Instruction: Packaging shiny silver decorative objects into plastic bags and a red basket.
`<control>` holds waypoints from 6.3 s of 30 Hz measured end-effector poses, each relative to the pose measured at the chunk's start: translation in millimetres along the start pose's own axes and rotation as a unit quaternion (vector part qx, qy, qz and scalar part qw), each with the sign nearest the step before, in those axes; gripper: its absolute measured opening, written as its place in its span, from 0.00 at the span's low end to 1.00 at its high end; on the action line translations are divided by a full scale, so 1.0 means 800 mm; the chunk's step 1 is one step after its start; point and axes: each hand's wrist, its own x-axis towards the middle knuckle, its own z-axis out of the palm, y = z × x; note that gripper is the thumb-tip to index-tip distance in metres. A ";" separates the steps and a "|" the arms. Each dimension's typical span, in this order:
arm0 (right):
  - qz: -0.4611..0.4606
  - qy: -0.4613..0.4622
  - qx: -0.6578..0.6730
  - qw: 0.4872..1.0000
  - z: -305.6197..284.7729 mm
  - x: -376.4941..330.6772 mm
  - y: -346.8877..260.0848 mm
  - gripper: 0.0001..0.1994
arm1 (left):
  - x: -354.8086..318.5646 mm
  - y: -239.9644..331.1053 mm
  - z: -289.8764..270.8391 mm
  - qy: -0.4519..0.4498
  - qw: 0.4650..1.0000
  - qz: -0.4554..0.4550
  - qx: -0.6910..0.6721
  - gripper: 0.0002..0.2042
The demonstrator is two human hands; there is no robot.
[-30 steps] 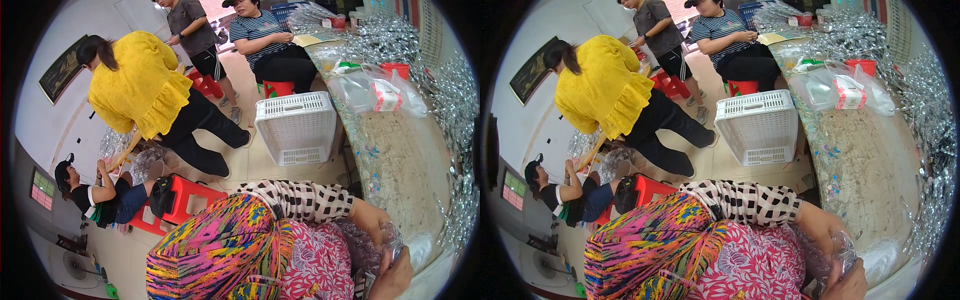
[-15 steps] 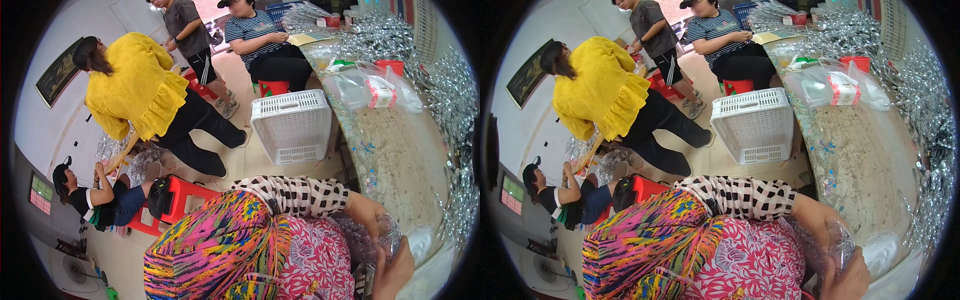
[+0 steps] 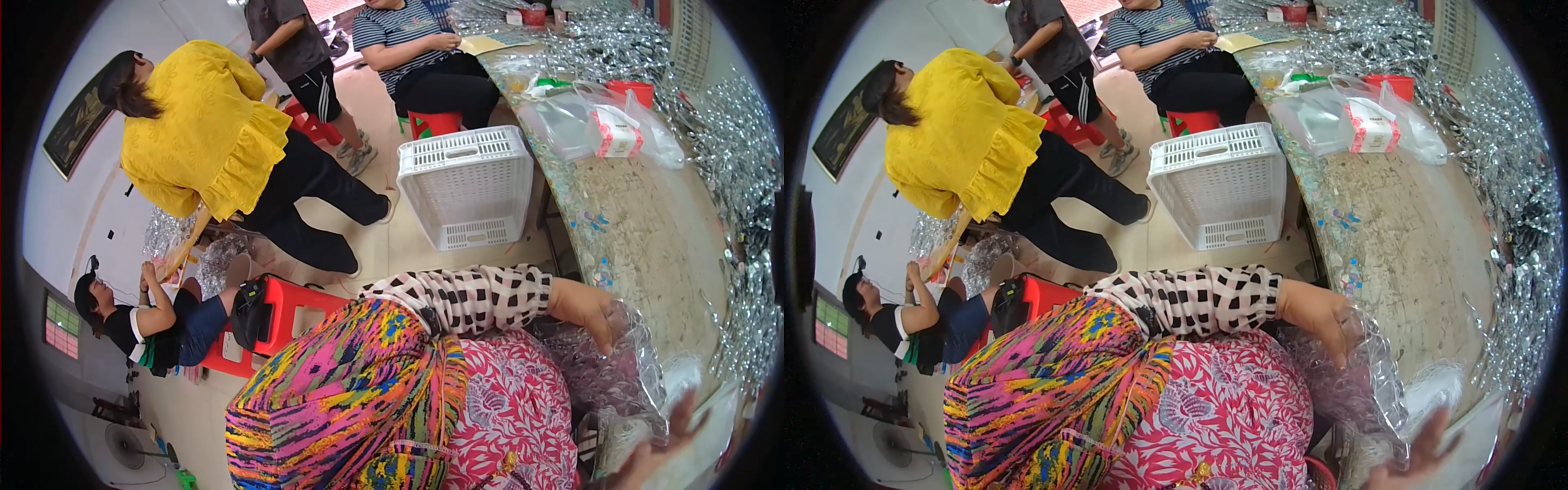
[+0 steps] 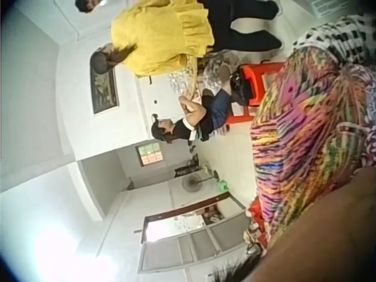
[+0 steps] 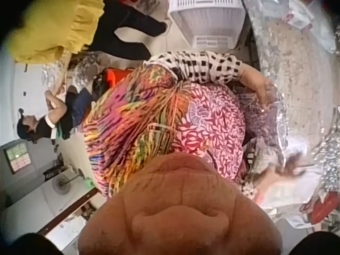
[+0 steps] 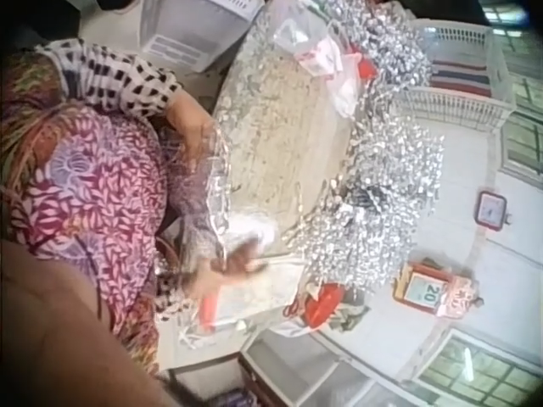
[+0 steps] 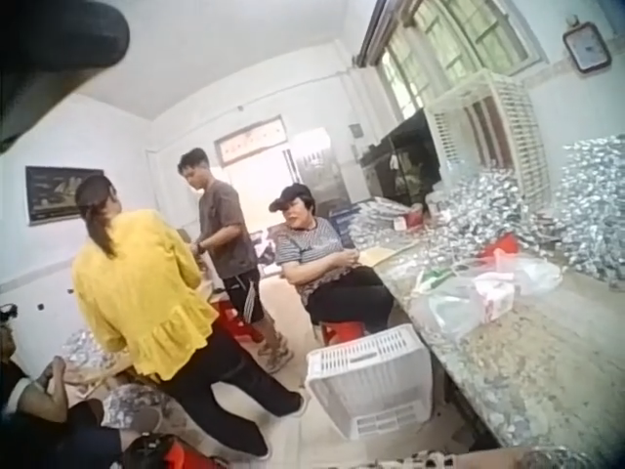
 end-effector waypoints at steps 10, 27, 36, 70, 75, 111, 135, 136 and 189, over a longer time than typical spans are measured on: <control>0.121 0.005 -0.171 0.978 0.005 -0.048 0.077 0.13 | -0.003 -0.013 -0.013 -0.008 0.997 -0.054 0.054 0.08; 0.122 0.168 -0.030 0.978 0.073 -0.044 -0.012 0.19 | 0.000 -0.031 -0.007 0.129 0.962 0.159 -0.181 0.14; 0.095 0.160 -0.214 0.959 0.067 -0.048 -0.010 0.15 | 0.028 -0.051 -0.031 0.091 0.966 0.137 -0.199 0.14; 0.195 0.182 0.085 0.960 0.077 -0.038 0.043 0.37 | 0.053 -0.009 -0.026 0.188 0.958 0.144 -0.160 0.07; 0.042 0.203 0.027 0.978 0.067 0.009 0.000 0.40 | 0.061 0.016 -0.027 0.111 0.975 0.127 -0.145 0.16; -0.161 0.225 -0.415 0.867 0.046 0.018 -0.043 0.23 | 0.030 -0.055 -0.043 0.093 0.988 0.059 -0.111 0.26; 0.065 0.280 0.225 0.931 0.106 -0.138 0.016 0.17 | 0.065 -0.041 -0.004 -0.005 0.999 0.042 0.030 0.14; 0.055 0.295 0.171 0.938 0.096 -0.148 0.000 0.17 | 0.070 -0.037 0.014 -0.012 0.999 0.037 0.028 0.14; 0.598 0.266 -0.268 0.707 0.084 -0.527 0.177 0.32 | 0.122 -0.017 0.053 -0.182 0.947 -0.117 0.237 0.21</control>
